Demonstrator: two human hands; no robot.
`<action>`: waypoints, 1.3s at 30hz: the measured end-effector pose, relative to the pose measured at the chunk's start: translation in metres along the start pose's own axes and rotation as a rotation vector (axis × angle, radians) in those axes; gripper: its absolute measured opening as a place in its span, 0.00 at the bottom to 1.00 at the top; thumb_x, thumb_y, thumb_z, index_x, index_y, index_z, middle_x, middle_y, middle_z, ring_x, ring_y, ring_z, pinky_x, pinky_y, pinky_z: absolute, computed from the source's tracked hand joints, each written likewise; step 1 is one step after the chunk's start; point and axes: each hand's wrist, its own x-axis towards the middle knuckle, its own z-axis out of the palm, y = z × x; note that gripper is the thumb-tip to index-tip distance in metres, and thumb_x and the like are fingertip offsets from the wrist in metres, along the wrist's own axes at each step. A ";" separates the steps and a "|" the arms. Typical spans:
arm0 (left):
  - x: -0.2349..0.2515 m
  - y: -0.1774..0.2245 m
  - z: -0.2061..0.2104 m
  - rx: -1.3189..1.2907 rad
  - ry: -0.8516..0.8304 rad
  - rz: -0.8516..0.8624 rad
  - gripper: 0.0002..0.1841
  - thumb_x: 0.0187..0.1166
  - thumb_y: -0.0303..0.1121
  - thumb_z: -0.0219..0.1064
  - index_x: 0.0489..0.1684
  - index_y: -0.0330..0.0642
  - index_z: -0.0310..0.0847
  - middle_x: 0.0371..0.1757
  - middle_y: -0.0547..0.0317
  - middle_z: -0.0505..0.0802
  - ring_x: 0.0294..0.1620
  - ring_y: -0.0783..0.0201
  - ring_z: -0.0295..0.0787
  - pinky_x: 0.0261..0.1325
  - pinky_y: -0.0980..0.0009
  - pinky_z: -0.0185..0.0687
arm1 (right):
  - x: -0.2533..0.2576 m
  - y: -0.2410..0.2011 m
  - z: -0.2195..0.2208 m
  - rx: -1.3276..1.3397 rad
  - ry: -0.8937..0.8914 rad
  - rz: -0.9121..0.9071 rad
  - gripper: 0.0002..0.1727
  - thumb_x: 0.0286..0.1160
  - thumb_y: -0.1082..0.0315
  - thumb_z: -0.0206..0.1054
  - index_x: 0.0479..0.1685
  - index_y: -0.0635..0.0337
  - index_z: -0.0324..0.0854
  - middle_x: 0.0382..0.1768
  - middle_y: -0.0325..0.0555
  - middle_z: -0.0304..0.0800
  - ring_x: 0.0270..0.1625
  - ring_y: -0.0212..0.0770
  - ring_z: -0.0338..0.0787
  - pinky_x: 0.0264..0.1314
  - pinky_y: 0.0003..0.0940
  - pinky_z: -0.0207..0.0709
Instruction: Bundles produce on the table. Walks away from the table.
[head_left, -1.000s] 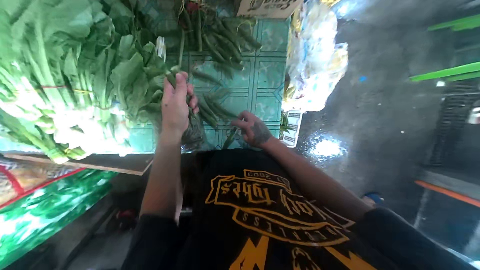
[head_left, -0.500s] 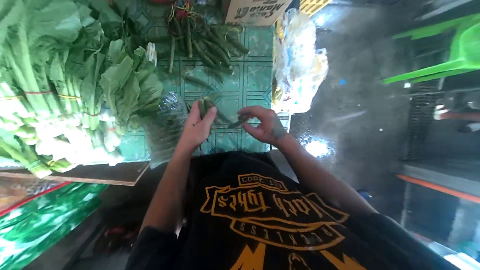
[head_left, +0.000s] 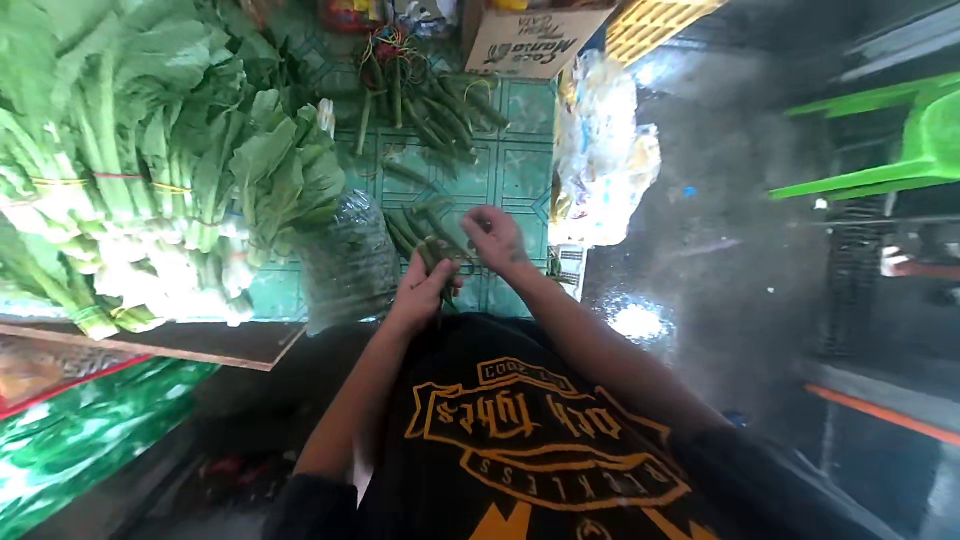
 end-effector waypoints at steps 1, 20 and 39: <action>-0.002 -0.002 -0.004 -0.008 0.017 0.001 0.22 0.92 0.34 0.55 0.83 0.47 0.59 0.52 0.49 0.92 0.43 0.54 0.93 0.48 0.58 0.93 | 0.011 0.009 0.009 -0.194 -0.017 -0.013 0.17 0.84 0.57 0.65 0.55 0.62 0.88 0.51 0.53 0.92 0.54 0.49 0.91 0.61 0.51 0.85; 0.022 0.023 -0.002 -0.061 -0.127 0.146 0.22 0.91 0.34 0.55 0.82 0.44 0.58 0.52 0.49 0.89 0.40 0.56 0.92 0.43 0.59 0.94 | -0.012 -0.060 -0.045 -0.050 0.067 -0.340 0.18 0.90 0.59 0.57 0.60 0.59 0.89 0.50 0.47 0.92 0.47 0.37 0.90 0.51 0.38 0.86; 0.017 0.072 -0.036 -0.022 -0.196 0.256 0.18 0.92 0.38 0.55 0.78 0.47 0.66 0.55 0.49 0.89 0.47 0.53 0.92 0.52 0.53 0.93 | -0.035 0.088 -0.031 -0.426 0.093 0.001 0.18 0.78 0.59 0.72 0.63 0.54 0.88 0.56 0.56 0.88 0.55 0.53 0.90 0.58 0.52 0.87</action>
